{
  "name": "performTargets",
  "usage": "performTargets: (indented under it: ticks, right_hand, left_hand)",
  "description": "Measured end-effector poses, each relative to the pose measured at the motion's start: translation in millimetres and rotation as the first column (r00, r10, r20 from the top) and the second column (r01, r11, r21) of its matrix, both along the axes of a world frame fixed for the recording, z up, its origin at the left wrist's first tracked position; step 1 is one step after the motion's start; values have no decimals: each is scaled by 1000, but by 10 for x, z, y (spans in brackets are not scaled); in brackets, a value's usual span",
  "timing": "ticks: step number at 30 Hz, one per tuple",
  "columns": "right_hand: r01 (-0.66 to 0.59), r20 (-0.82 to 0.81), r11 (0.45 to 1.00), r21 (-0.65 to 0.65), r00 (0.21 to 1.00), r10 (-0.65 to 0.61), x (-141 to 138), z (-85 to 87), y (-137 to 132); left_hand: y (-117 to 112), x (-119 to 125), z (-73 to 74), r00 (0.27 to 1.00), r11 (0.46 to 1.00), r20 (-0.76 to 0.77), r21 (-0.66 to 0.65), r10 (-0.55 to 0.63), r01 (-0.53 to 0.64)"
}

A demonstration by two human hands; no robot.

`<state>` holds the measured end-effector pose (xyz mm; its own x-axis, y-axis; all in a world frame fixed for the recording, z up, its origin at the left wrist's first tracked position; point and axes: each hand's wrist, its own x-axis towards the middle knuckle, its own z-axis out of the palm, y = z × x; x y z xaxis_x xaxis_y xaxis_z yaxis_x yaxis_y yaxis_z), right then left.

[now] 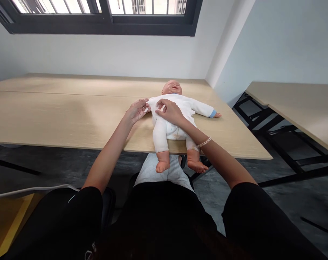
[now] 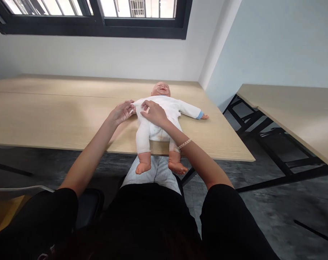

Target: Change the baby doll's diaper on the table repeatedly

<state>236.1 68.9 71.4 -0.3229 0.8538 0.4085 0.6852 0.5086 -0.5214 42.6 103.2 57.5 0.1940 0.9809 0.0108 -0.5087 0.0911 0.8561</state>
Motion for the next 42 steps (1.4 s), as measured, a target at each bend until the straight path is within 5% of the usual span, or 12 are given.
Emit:
performTargets:
  ticks: [6, 14, 18, 23, 28, 35, 42]
  right_hand:
    - [42, 241, 995, -95, 970, -18, -41, 91, 51]
    - [105, 540, 994, 43, 834, -111, -353, 143, 246]
    - [82, 524, 996, 30, 848, -86, -354, 111, 196]
    - [-28, 240, 998, 50, 971, 15, -197, 120, 143]
    - [-184, 210, 970, 160, 966, 149, -174, 109, 110]
    - [-89, 315, 948, 306, 949, -13, -156, 134, 130]
    - [-45, 344, 887, 459, 930, -131, -150, 107, 32]
  left_hand:
    - [-16, 8, 28, 999, 998, -27, -47, 30, -31]
    - [-14, 18, 24, 998, 999, -55, -42, 11, -13]
    - [15, 36, 11, 1000, 997, 14, -68, 27, -26]
    - [12, 14, 24, 994, 993, 88, -106, 61, -51]
    - [-27, 0, 38, 995, 999, 99, -52, -7, 12]
    - [-64, 5, 76, 997, 997, 49, 38, -64, 62]
    - [-87, 144, -35, 968, 962, -212, 204, -138, 182]
